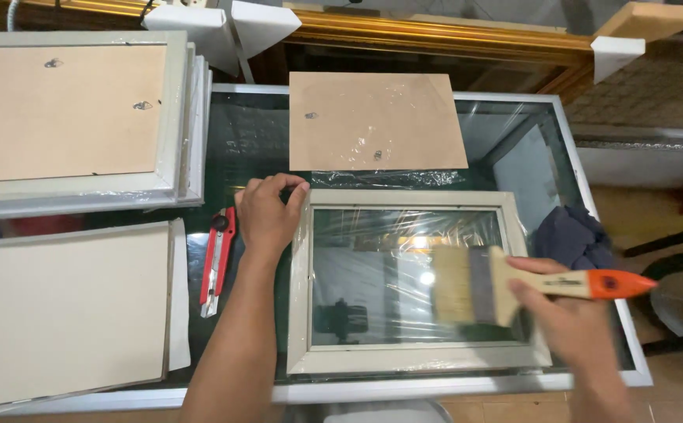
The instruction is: Brushing the surface of a plastic-wrapped picture frame with a large flat brush on a workbench.
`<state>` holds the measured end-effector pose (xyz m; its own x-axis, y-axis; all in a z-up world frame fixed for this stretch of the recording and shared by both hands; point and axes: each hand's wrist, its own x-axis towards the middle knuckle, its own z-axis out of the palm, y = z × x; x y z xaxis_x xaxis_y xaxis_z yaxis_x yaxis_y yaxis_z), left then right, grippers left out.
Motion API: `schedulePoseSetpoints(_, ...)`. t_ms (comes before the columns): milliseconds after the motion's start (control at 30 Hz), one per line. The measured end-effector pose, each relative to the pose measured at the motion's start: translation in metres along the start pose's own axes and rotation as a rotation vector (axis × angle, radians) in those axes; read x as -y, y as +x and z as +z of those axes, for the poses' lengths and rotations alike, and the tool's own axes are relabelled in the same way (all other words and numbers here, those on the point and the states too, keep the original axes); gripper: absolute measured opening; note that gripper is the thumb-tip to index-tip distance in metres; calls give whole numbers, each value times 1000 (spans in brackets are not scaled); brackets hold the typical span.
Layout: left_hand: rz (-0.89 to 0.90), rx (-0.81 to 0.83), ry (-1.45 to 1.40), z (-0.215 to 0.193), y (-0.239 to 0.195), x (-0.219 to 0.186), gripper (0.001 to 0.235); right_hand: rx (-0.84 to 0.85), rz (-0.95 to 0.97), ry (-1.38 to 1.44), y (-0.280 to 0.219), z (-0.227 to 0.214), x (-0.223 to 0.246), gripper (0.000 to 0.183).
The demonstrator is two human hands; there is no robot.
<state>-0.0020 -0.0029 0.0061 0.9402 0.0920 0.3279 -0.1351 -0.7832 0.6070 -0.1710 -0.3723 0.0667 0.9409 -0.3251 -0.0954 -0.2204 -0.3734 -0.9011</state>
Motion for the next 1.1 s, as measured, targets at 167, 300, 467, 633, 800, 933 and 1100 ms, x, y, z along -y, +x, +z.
schedulePoseSetpoints(167, -60, 41, 24, -4, 1, -6, 12, -236, -25, -503, -11, -51, 28, 20)
schedulePoseSetpoints(300, -30, 12, 6, -3, 1, -5, 12, -347, -448, -496, -5, -15, 44, 11)
schedulePoseSetpoints(467, -43, 27, -21, 13, 1, 19, 7, 93, -470, 180, -3, 134, 80, 35)
schedulePoseSetpoints(633, -68, 40, -62, 9, 1, 16, 11, 252, -305, 230, 11, 130, 47, 36)
schedulePoseSetpoints(800, -68, 36, -69, 12, 1, 16, 12, -168, -199, -70, 29, -4, -24, 31)
schedulePoseSetpoints(933, -65, 35, -65, 13, 2, 16, 11, -283, -166, -324, 19, -53, -6, 27)
schedulePoseSetpoints(1100, -67, 7, -27, 16, 1, 20, 6, -230, -446, 7, 26, 33, 59, 32)
